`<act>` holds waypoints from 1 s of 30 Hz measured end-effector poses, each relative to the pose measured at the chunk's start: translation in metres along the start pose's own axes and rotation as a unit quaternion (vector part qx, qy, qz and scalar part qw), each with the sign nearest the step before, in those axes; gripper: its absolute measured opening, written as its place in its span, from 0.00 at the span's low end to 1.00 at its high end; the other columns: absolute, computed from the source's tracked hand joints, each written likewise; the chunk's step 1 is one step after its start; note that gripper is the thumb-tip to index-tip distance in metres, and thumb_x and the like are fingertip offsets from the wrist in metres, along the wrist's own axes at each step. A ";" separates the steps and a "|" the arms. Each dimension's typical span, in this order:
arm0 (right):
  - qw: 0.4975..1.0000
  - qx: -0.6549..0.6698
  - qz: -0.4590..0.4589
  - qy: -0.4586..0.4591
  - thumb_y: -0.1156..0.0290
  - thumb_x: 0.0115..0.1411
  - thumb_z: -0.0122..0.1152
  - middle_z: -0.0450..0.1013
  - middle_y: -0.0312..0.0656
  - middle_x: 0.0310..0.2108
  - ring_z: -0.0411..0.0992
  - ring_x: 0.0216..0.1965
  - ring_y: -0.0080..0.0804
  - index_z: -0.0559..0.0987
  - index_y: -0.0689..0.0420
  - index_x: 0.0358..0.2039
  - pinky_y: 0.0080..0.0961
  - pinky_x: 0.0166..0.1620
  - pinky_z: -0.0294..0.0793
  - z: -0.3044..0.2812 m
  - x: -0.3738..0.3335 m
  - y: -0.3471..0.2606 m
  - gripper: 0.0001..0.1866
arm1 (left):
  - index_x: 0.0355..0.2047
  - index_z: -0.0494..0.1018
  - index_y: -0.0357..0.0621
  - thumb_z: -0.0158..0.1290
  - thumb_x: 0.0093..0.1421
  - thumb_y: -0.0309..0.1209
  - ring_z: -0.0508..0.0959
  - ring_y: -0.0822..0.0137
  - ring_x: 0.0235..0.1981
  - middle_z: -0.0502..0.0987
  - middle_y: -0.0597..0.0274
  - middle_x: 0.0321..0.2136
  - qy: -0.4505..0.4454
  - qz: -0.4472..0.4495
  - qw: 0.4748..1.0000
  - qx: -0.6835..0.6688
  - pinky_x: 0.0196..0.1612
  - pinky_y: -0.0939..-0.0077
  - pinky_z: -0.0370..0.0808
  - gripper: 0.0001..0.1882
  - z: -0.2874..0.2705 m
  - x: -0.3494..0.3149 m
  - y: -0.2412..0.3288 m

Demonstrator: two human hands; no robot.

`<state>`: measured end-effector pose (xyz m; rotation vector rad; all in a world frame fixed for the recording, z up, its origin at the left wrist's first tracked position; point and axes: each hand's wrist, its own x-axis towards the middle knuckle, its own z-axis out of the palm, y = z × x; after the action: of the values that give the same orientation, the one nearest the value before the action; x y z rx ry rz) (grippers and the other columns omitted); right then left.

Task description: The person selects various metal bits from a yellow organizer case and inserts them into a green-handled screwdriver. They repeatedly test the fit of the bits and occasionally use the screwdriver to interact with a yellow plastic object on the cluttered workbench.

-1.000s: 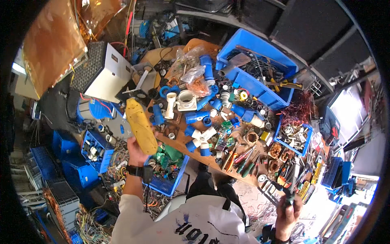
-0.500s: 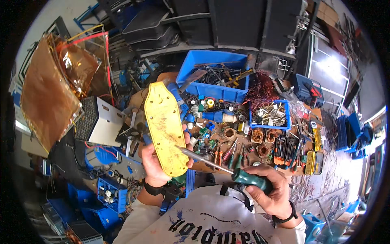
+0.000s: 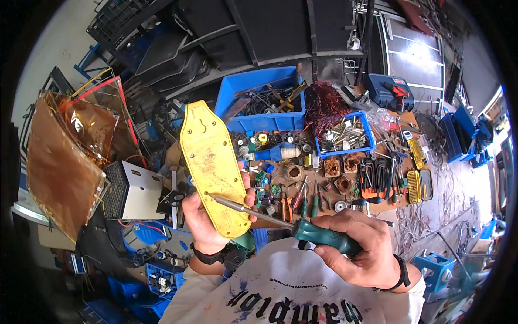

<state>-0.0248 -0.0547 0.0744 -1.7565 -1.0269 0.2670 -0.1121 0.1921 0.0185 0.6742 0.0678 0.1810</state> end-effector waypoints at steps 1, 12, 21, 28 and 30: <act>1.000 0.003 0.011 -0.005 0.73 0.45 0.64 0.76 0.49 0.32 0.74 0.29 0.36 0.76 0.66 0.36 0.26 0.34 0.71 -0.001 -0.001 -0.002 0.16 | 0.59 0.53 0.35 0.46 0.50 0.53 0.73 0.56 0.37 0.68 0.50 0.45 0.006 -0.001 1.000 0.000 0.32 0.58 0.79 0.43 0.001 -0.001 0.000; 0.997 -0.071 -0.038 -0.016 0.75 0.47 0.64 0.74 0.46 0.27 0.73 0.22 0.33 0.76 0.65 0.40 0.24 0.25 0.72 -0.009 0.004 -0.030 0.18 | 0.58 0.54 0.35 0.47 0.50 0.52 0.73 0.56 0.39 0.67 0.50 0.45 0.032 0.010 0.999 0.041 0.38 0.59 0.76 0.42 -0.001 -0.008 0.000; 0.976 -0.215 -0.024 0.020 0.69 0.41 0.66 0.72 0.42 0.20 0.72 0.15 0.30 0.79 0.62 0.34 0.22 0.17 0.68 -0.009 0.006 -0.071 0.17 | 0.57 0.54 0.34 0.48 0.50 0.52 0.74 0.56 0.38 0.67 0.51 0.43 0.032 0.008 0.998 0.044 0.33 0.59 0.76 0.42 0.002 -0.010 -0.001; 0.964 -0.260 -0.045 0.033 0.70 0.38 0.67 0.71 0.39 0.20 0.71 0.14 0.26 0.79 0.59 0.35 0.20 0.14 0.67 -0.008 0.001 -0.079 0.19 | 0.58 0.54 0.36 0.49 0.50 0.52 0.73 0.56 0.41 0.66 0.49 0.47 -0.017 -0.002 1.000 0.010 0.37 0.59 0.75 0.42 -0.001 -0.011 -0.005; 0.966 -0.251 -0.052 0.036 0.71 0.38 0.67 0.71 0.39 0.20 0.71 0.13 0.26 0.79 0.60 0.36 0.20 0.14 0.66 -0.007 -0.001 -0.077 0.20 | 0.59 0.54 0.37 0.49 0.50 0.53 0.72 0.57 0.42 0.65 0.49 0.48 -0.027 -0.004 1.000 0.004 0.40 0.60 0.75 0.42 -0.002 -0.013 -0.006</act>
<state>-0.0605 -0.0528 0.1434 -2.1337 -1.2006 -0.1403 -0.1241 0.1865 0.0134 0.6869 0.0189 0.1539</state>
